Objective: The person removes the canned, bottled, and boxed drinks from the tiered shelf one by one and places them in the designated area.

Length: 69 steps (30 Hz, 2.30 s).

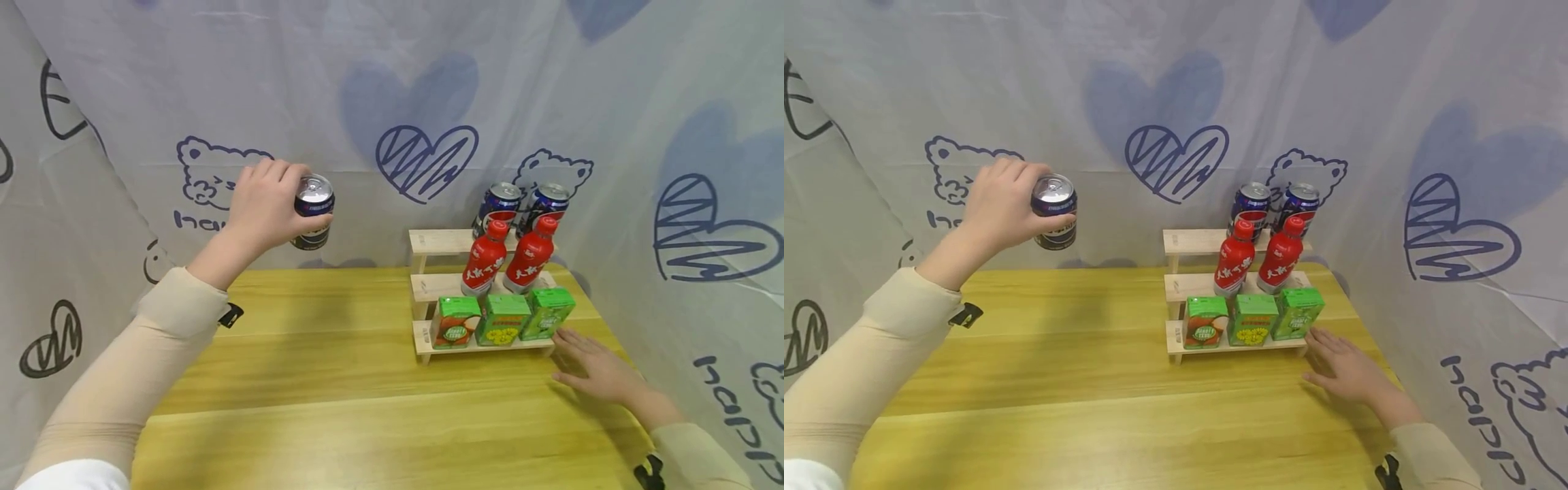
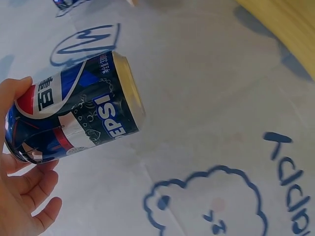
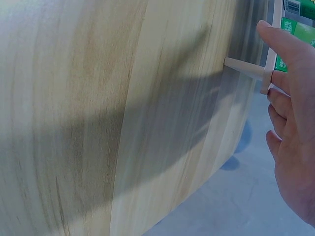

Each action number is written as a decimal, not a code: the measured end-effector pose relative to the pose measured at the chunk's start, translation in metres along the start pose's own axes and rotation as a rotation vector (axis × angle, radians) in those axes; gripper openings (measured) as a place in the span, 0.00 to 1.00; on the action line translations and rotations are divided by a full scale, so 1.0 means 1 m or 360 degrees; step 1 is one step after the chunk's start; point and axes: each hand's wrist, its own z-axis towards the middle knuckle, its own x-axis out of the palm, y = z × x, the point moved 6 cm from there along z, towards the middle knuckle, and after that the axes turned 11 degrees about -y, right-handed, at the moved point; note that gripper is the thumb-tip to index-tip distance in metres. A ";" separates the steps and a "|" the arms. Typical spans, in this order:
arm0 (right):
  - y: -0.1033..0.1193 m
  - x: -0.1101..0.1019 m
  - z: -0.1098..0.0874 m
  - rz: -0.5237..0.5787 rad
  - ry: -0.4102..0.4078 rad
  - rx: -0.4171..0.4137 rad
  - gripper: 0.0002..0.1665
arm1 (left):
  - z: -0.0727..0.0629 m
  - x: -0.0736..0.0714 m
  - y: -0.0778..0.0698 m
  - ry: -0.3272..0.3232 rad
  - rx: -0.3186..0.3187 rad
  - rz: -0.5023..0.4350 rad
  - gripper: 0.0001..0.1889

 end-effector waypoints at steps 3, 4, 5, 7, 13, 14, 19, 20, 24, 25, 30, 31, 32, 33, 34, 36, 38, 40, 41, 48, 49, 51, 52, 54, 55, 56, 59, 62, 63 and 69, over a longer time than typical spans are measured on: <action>-0.001 0.000 0.000 -0.0005 0.0002 0.0004 0.45 | -0.008 0.004 0.010 0.0038 -0.0020 0.0018 0.39; -0.001 0.001 0.000 -0.0008 0.0003 0.0007 0.45 | -0.010 0.005 0.013 0.0047 -0.0025 0.0026 0.39; -0.002 0.001 0.001 -0.0009 0.0005 0.0009 0.45 | -0.012 0.006 0.015 0.0060 -0.0032 0.0034 0.40; -0.002 0.001 0.001 -0.0005 0.0005 0.0012 0.45 | -0.017 0.008 0.021 0.0080 -0.0048 0.0045 0.40; -0.003 0.001 0.002 -0.0004 -0.0003 0.0006 0.45 | -0.034 0.015 0.038 0.0172 -0.0125 0.0067 0.39; -0.003 0.001 0.002 -0.0006 -0.0009 0.0001 0.45 | -0.037 0.016 0.041 0.0187 -0.0137 0.0068 0.39; -0.002 0.001 0.001 -0.0006 -0.0026 -0.0009 0.44 | -0.052 0.022 0.055 0.0221 -0.0184 0.0066 0.40; -0.002 0.001 0.001 -0.0010 -0.0029 -0.0011 0.44 | -0.054 0.023 0.058 0.0231 -0.0191 0.0065 0.40; -0.002 0.002 0.000 -0.0014 -0.0036 -0.0020 0.44 | -0.067 0.029 0.070 0.0264 -0.0223 0.0063 0.39; -0.002 0.002 0.000 -0.0016 -0.0039 -0.0021 0.44 | -0.070 0.030 0.072 0.0272 -0.0228 0.0065 0.39; -0.001 0.001 0.001 -0.0026 -0.0072 -0.0057 0.45 | -0.082 0.038 0.087 0.0321 -0.0263 0.0080 0.39; -0.001 0.001 0.002 -0.0025 -0.0067 -0.0052 0.45 | -0.085 0.039 0.090 0.0335 -0.0275 0.0081 0.39; -0.001 0.000 0.002 -0.0021 -0.0065 -0.0050 0.45 | -0.087 0.041 0.093 0.0349 -0.0286 0.0080 0.39; -0.001 0.001 0.002 -0.0017 -0.0055 -0.0037 0.45 | -0.089 0.043 0.096 0.0362 -0.0296 0.0078 0.40; -0.001 0.001 0.002 -0.0014 -0.0043 -0.0028 0.45 | -0.091 0.044 0.099 0.0375 -0.0303 0.0081 0.40; -0.001 0.002 0.001 -0.0009 -0.0024 -0.0007 0.45 | -0.095 0.048 0.103 0.0402 -0.0312 0.0086 0.40; -0.001 0.001 0.002 -0.0004 -0.0015 0.0003 0.45 | -0.098 0.051 0.108 0.0424 -0.0316 0.0087 0.40; -0.001 0.001 0.001 -0.0007 -0.0012 0.0005 0.45 | -0.101 0.055 0.112 0.0442 -0.0326 0.0081 0.40; -0.001 0.001 0.001 -0.0008 -0.0012 0.0008 0.45 | -0.103 0.057 0.115 0.0453 -0.0336 0.0071 0.40; -0.001 0.001 0.001 -0.0013 -0.0010 0.0023 0.45 | -0.115 0.073 0.130 0.0539 -0.0387 0.0019 0.42; -0.001 0.002 0.001 -0.0012 -0.0009 0.0025 0.45 | -0.117 0.075 0.132 0.0545 -0.0392 0.0010 0.42; -0.002 0.002 0.001 -0.0004 -0.0005 0.0033 0.45 | -0.121 0.079 0.137 0.0553 -0.0399 -0.0008 0.42; -0.002 0.002 0.001 -0.0004 -0.0004 0.0034 0.45 | -0.123 0.081 0.139 0.0559 -0.0403 -0.0015 0.42; -0.002 0.002 0.000 0.0000 -0.0001 0.0039 0.45 | -0.126 0.085 0.143 0.0574 -0.0414 -0.0030 0.41; -0.003 0.002 0.000 0.0001 0.0001 0.0040 0.45 | -0.128 0.086 0.145 0.0582 -0.0419 -0.0033 0.41; -0.003 0.002 0.000 0.0002 0.0002 0.0042 0.46 | -0.130 0.088 0.147 0.0592 -0.0423 -0.0035 0.41; -0.002 0.002 0.000 0.0000 0.0006 0.0046 0.46 | -0.135 0.090 0.152 0.0616 -0.0440 -0.0039 0.40; -0.002 0.002 0.000 0.0000 0.0001 0.0044 0.46 | -0.137 0.092 0.155 0.0631 -0.0448 -0.0038 0.39; -0.002 0.002 0.000 -0.0002 -0.0001 0.0043 0.46 | -0.138 0.093 0.156 0.0637 -0.0452 -0.0043 0.39; -0.003 0.003 -0.001 -0.0009 -0.0018 0.0033 0.45 | -0.142 0.097 0.160 0.0685 -0.0464 -0.0048 0.39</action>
